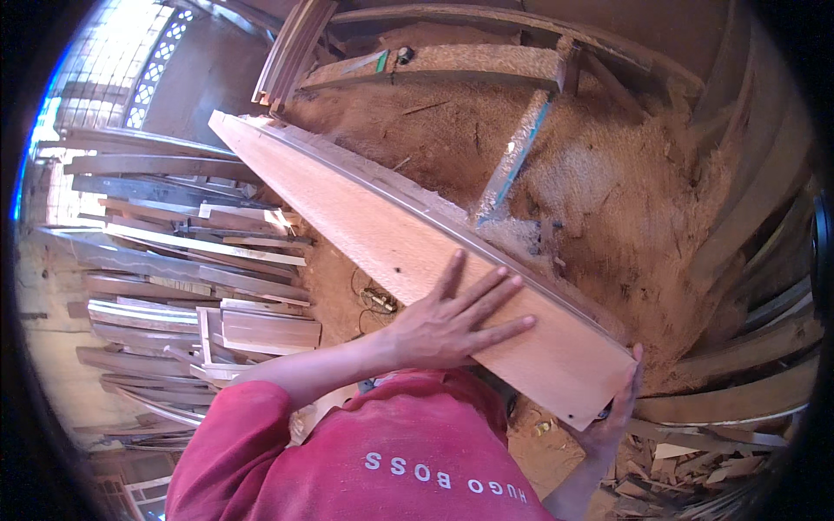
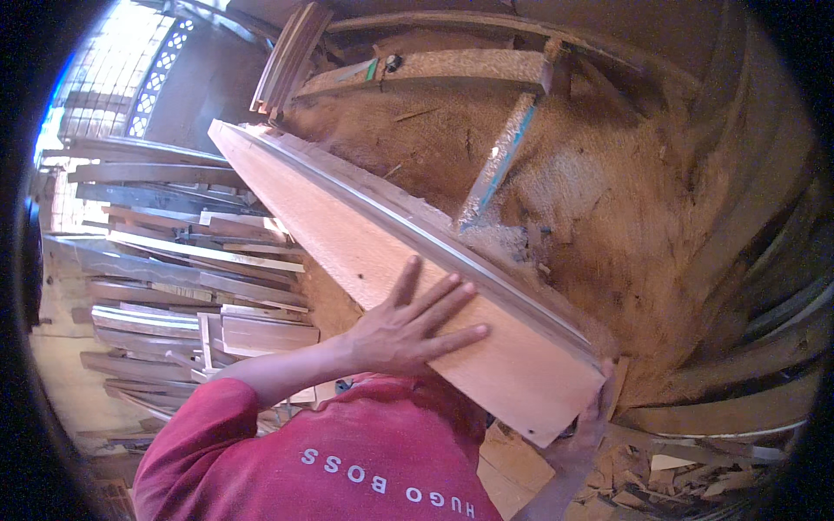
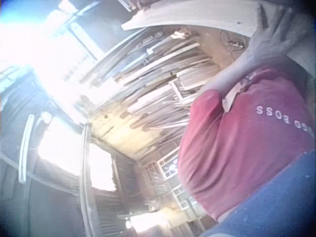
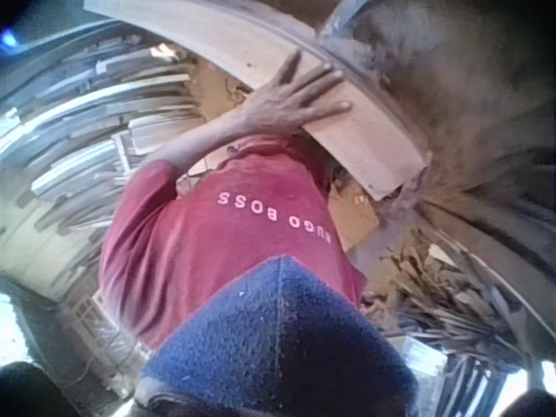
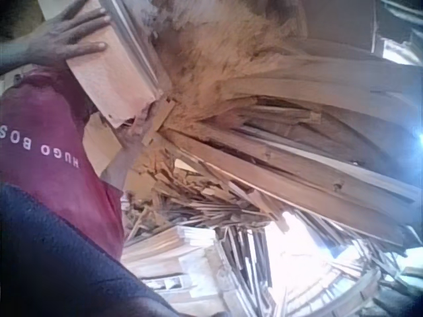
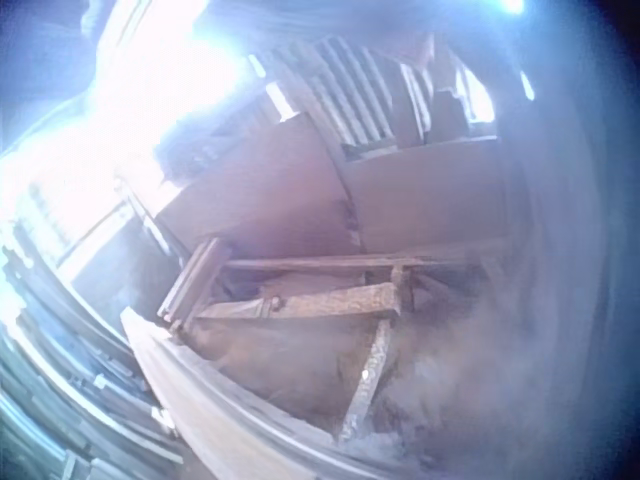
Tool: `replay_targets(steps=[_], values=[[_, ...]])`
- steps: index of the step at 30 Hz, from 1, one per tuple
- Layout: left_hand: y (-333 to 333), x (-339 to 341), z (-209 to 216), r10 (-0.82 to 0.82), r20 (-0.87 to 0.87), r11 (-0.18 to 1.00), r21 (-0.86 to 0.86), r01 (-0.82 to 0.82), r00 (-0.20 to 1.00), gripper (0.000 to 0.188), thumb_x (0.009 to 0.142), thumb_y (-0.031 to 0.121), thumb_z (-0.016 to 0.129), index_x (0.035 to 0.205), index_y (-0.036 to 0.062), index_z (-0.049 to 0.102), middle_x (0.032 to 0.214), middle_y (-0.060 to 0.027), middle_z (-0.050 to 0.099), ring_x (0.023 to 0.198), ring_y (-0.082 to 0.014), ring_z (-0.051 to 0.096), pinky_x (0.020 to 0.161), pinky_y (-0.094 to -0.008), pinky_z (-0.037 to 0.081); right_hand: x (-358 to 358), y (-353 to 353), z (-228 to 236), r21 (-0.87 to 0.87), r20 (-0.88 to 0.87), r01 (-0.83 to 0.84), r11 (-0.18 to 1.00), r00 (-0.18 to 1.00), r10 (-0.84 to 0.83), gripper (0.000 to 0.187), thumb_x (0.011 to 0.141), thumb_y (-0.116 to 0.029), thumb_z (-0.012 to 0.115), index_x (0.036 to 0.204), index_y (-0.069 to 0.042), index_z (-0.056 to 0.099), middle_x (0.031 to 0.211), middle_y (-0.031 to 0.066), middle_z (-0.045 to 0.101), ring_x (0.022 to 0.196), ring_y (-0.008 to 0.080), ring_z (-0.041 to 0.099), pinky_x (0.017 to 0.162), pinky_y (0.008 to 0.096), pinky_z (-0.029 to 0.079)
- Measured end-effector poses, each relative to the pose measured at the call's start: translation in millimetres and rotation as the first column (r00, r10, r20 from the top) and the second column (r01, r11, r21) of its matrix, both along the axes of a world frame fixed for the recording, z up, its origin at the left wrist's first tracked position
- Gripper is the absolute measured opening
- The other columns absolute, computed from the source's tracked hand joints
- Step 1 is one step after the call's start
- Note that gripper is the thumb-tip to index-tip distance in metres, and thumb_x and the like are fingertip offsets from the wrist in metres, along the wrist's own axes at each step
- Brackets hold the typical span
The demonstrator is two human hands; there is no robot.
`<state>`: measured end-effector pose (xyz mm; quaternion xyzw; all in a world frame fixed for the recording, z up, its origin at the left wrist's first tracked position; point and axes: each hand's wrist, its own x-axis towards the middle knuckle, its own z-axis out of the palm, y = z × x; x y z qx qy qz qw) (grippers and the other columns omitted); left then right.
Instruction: The person selects several wooden planks from a stack, places them on a workbench, and uses a combination square and a pencil to mark lines on the ends of the wood.
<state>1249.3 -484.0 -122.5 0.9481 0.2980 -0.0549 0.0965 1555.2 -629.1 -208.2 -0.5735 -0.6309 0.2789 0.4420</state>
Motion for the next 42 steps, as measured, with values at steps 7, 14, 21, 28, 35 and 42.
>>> replay_targets(steps=[7,14,21,28,35,42], values=[[2.6,1.8,-4.9,-0.059,-0.094,0.995,0.075,0.066,0.994,0.069,0.09,0.031,0.055,0.156,0.0317,0.039,0.161,-0.023,0.03,0.15,-0.038,0.032,0.119,-0.0723,0.001,-2.0,-20.4,-62.6,-0.53,-0.751,0.051,0.847,0.435,-0.496,0.078,0.089,-0.04,0.077,0.152,-0.01,0.043,0.157,0.0147,0.039,0.147,0.033,0.034,0.12,0.0504,0.028],[1.7,3.6,-3.5,-0.03,-0.032,0.993,0.111,0.034,0.999,0.059,0.09,0.031,0.057,0.148,0.0298,0.05,0.156,-0.0237,0.039,0.145,-0.0403,0.04,0.119,-0.0723,0.011,-0.1,-13.6,-41.3,-0.54,-0.802,-0.141,0.83,0.385,-0.456,0.06,0.08,-0.015,0.08,0.135,-0.003,0.059,0.143,0.0144,0.055,0.137,0.0274,0.046,0.115,0.047,0.033],[2.1,2.7,-3.9,-0.034,-0.038,0.992,0.117,0.038,0.999,0.055,0.092,0.026,0.053,0.146,0.03,0.051,0.153,-0.025,0.042,0.141,-0.0413,0.045,0.118,-0.0721,0.018,-4.5,-2.2,-48.3,-0.206,-0.649,-0.055,0.977,0.755,-0.094,0.063,0.073,-0.013,0.087,0.131,-0.018,0.063,0.141,0.0182,0.055,0.125,0.0349,0.058,0.101,0.0461,0.048],[2.0,1.3,-6.9,-0.033,-0.006,0.992,0.119,0.033,0.999,0.054,0.092,0.026,0.052,0.146,0.0302,0.051,0.152,-0.0254,0.044,0.14,-0.0412,0.046,0.119,-0.0694,0.019,-5.4,5.6,-57.0,0.173,-0.379,0.052,0.984,0.925,0.018,0.062,0.071,-0.014,0.089,0.128,-0.023,0.065,0.14,0.0217,0.054,0.119,0.0402,0.062,0.093,0.0447,0.053],[3.4,3.5,-3.9,-0.047,-0.015,0.99,0.129,0.048,0.999,0.058,0.089,0.027,0.053,0.148,0.0295,0.05,0.152,-0.0265,0.044,0.141,-0.0401,0.046,0.12,-0.0663,0.018,-8.0,-17.0,-60.3,-0.385,-0.706,-0.078,0.92,0.667,-0.238,0.06,0.075,-0.017,0.082,0.13,-0.006,0.062,0.132,0.0119,0.058,0.123,0.0271,0.054,0.105,0.0454,0.042],[0.7,1.9,-3.1,-0.02,0.0,0.997,0.071,0.02,1.0,0.065,0.089,0.028,0.054,0.153,0.0306,0.045,0.158,-0.0234,0.037,0.147,-0.0386,0.038,0.122,-0.0653,0.013,-8.3,-11.7,-46.4,-0.445,-0.683,-0.033,0.895,0.66,-0.315,0.074,0.076,-0.023,0.078,0.143,-0.006,0.052,0.136,0.016,0.056,0.127,0.0281,0.052,0.108,0.0474,0.04]])
